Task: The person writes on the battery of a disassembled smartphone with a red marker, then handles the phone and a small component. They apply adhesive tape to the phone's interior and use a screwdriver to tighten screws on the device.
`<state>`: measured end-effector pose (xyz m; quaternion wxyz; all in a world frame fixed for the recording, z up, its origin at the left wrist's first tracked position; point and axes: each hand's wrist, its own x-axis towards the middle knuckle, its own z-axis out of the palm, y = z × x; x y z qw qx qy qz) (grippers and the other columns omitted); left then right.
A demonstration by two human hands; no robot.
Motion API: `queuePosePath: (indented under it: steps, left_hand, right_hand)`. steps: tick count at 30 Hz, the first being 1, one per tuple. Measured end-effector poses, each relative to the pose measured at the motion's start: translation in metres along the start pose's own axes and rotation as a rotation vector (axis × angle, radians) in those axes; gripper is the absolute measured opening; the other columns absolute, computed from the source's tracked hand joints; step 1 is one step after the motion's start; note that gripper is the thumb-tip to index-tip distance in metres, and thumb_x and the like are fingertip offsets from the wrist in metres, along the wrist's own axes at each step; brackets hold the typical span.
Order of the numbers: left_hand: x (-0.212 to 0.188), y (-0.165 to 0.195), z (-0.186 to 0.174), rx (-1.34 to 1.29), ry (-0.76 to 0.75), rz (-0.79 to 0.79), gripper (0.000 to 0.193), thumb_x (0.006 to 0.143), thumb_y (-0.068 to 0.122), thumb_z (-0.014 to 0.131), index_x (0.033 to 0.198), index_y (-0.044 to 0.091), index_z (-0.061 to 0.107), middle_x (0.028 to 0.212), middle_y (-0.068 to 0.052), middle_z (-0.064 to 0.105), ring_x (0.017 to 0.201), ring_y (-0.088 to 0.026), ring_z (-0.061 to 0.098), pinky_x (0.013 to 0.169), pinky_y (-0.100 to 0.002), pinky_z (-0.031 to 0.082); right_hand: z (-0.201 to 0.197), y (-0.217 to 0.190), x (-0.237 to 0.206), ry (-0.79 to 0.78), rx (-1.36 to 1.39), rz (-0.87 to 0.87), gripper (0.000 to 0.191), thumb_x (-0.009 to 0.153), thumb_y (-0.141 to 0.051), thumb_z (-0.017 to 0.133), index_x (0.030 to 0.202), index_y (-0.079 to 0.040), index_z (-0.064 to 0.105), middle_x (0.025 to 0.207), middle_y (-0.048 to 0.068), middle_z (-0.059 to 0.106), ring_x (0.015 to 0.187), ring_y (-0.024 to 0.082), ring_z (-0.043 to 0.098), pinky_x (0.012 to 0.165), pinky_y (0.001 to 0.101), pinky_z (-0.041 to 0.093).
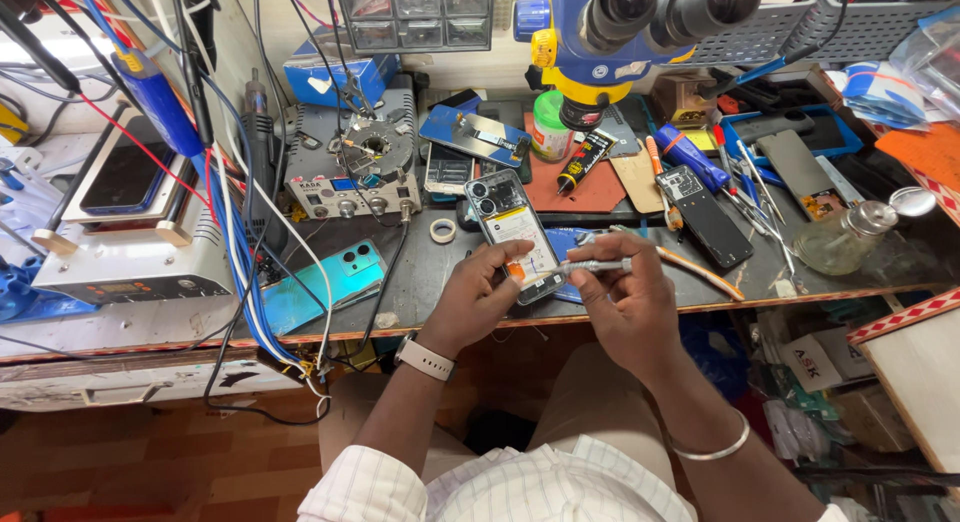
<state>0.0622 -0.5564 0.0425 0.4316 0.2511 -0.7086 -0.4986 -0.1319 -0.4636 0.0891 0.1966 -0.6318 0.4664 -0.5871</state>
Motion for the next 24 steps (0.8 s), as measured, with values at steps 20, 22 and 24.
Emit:
queuePosePath:
  steps: [20, 22, 24]
  left_hand:
    - [0.000, 0.002, -0.001, 0.073, 0.005, 0.035, 0.045, 0.091, -0.001, 0.055, 0.135, 0.001, 0.062, 0.115, -0.014, 0.062, 0.106, -0.018, 0.068, 0.091, -0.030, 0.056]
    - [0.000, 0.002, -0.001, 0.083, 0.009, -0.009, 0.045, 0.091, -0.001, 0.055, 0.135, 0.001, 0.062, 0.114, -0.014, 0.062, 0.102, -0.019, 0.068, 0.089, -0.030, 0.056]
    - [0.000, 0.003, -0.001, 0.093, 0.009, -0.033, 0.045, 0.091, 0.000, 0.055, 0.135, 0.002, 0.062, 0.114, -0.013, 0.062, 0.102, -0.020, 0.069, 0.088, -0.030, 0.057]
  right_hand:
    - [0.014, 0.008, -0.007, -0.151, -0.130, -0.135, 0.036, 0.097, -0.002, 0.067, 0.128, -0.001, 0.050, 0.113, 0.012, 0.071, 0.104, 0.019, 0.074, 0.085, 0.0302, 0.064]
    - [0.015, 0.012, -0.008, -0.112, -0.269, -0.182, 0.036, 0.095, -0.007, 0.074, 0.125, -0.004, 0.053, 0.107, 0.010, 0.073, 0.098, 0.019, 0.076, 0.081, 0.0294, 0.063]
    - [0.016, 0.016, -0.009, -0.148, -0.527, -0.032, 0.041, 0.092, -0.021, 0.079, 0.125, -0.010, 0.057, 0.095, 0.008, 0.075, 0.086, 0.020, 0.076, 0.075, 0.0281, 0.062]
